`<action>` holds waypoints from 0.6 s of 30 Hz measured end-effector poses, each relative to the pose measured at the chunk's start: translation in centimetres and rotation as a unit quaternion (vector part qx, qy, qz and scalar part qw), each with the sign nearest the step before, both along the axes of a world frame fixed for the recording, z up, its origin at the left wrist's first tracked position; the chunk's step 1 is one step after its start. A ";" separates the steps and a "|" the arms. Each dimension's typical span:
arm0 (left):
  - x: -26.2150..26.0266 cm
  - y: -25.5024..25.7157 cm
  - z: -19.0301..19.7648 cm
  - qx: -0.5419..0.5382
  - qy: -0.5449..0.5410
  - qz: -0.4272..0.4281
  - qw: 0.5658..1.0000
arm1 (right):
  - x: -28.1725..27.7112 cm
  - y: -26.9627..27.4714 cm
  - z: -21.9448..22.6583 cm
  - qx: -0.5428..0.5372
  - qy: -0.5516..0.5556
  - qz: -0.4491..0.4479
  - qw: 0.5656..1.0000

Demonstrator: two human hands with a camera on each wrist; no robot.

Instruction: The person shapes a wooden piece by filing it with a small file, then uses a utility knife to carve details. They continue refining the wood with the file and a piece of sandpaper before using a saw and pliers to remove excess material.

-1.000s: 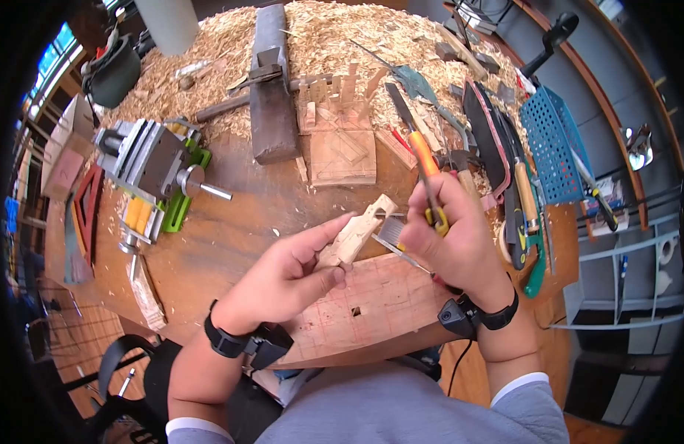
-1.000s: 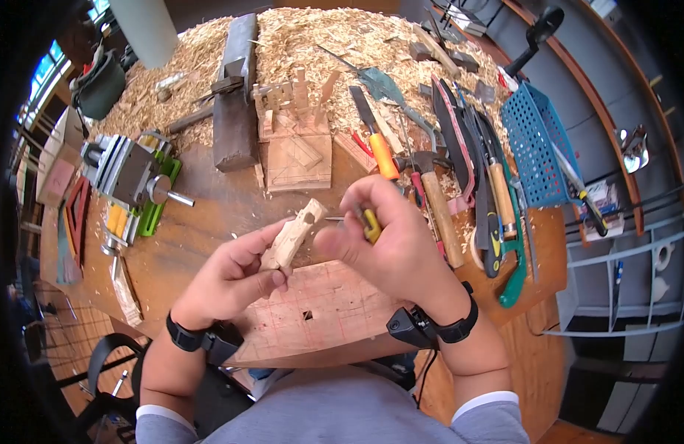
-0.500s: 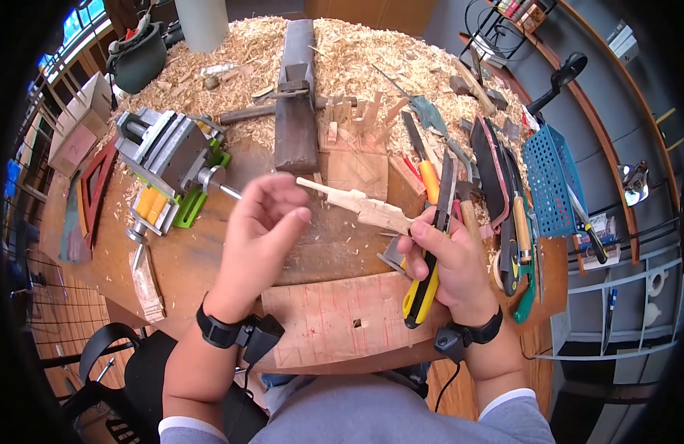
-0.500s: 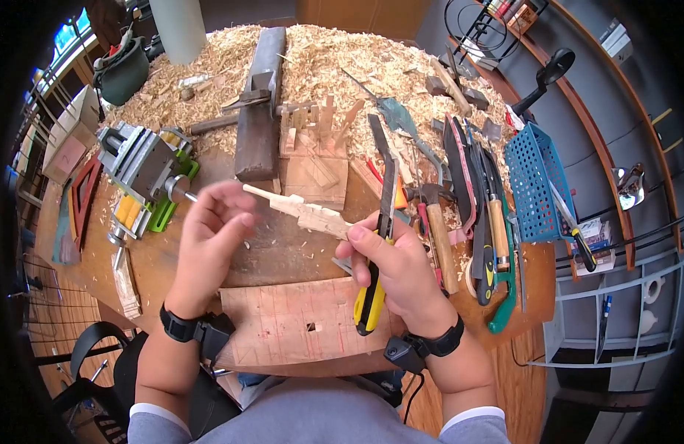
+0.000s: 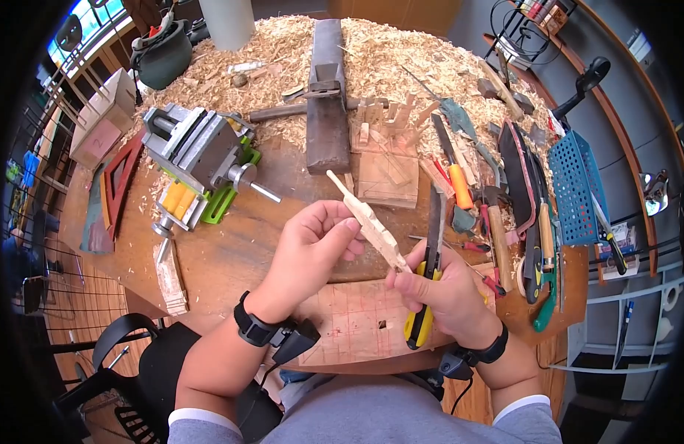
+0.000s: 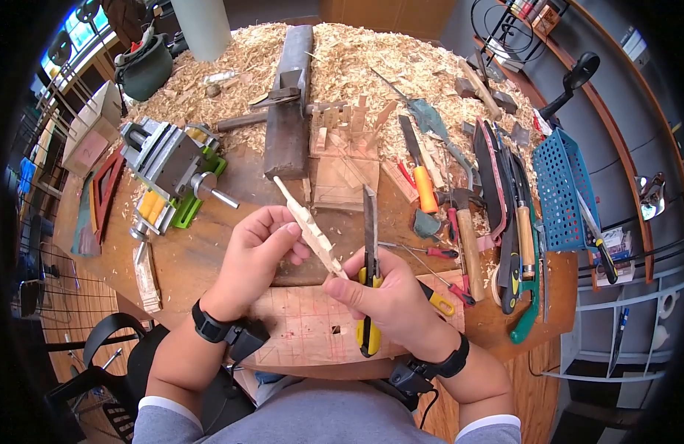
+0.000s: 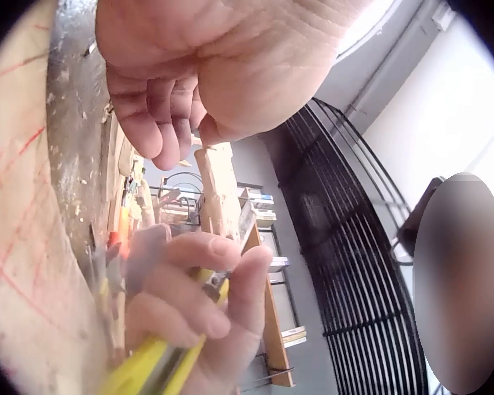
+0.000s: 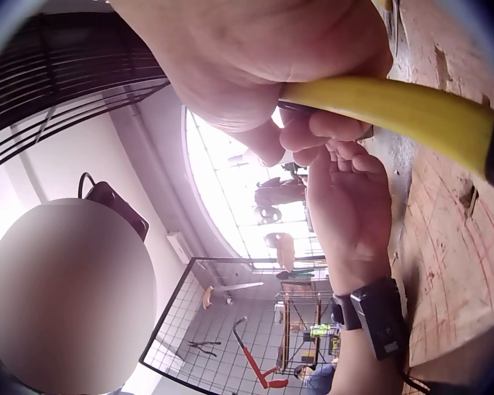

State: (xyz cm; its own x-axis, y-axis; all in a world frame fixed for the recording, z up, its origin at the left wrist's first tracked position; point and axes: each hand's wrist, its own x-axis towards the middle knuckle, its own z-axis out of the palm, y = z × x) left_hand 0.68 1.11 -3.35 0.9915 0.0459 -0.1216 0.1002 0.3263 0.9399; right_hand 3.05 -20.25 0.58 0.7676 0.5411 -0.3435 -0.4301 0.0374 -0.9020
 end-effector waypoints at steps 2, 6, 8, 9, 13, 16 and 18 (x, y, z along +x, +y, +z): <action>0.0 0.1 -0.2 -0.018 0.007 -0.019 1.000 | -0.1 0.0 -0.3 0.003 0.004 0.007 1.000; -0.3 -0.2 -0.2 -0.033 0.031 -0.040 0.998 | -0.4 0.3 -0.4 0.024 0.019 -0.008 1.000; -0.4 -0.8 -0.2 -0.027 0.035 -0.034 0.998 | -0.5 0.4 -0.5 0.029 0.022 -0.009 0.999; -0.6 -1.2 -0.4 -0.004 -0.003 -0.021 1.000 | -0.5 0.4 -0.5 0.034 0.025 -0.009 0.999; -0.8 -1.1 -0.9 0.072 -0.049 -0.015 0.996 | -0.7 0.5 -0.6 0.020 0.012 0.005 1.000; -0.9 -1.1 -1.0 0.083 -0.055 -0.006 0.995 | -0.8 0.5 -0.6 0.027 0.016 0.012 0.999; -0.9 -1.0 -0.7 0.092 -0.043 -0.012 0.995 | -0.8 0.5 -0.7 0.015 0.009 0.014 1.000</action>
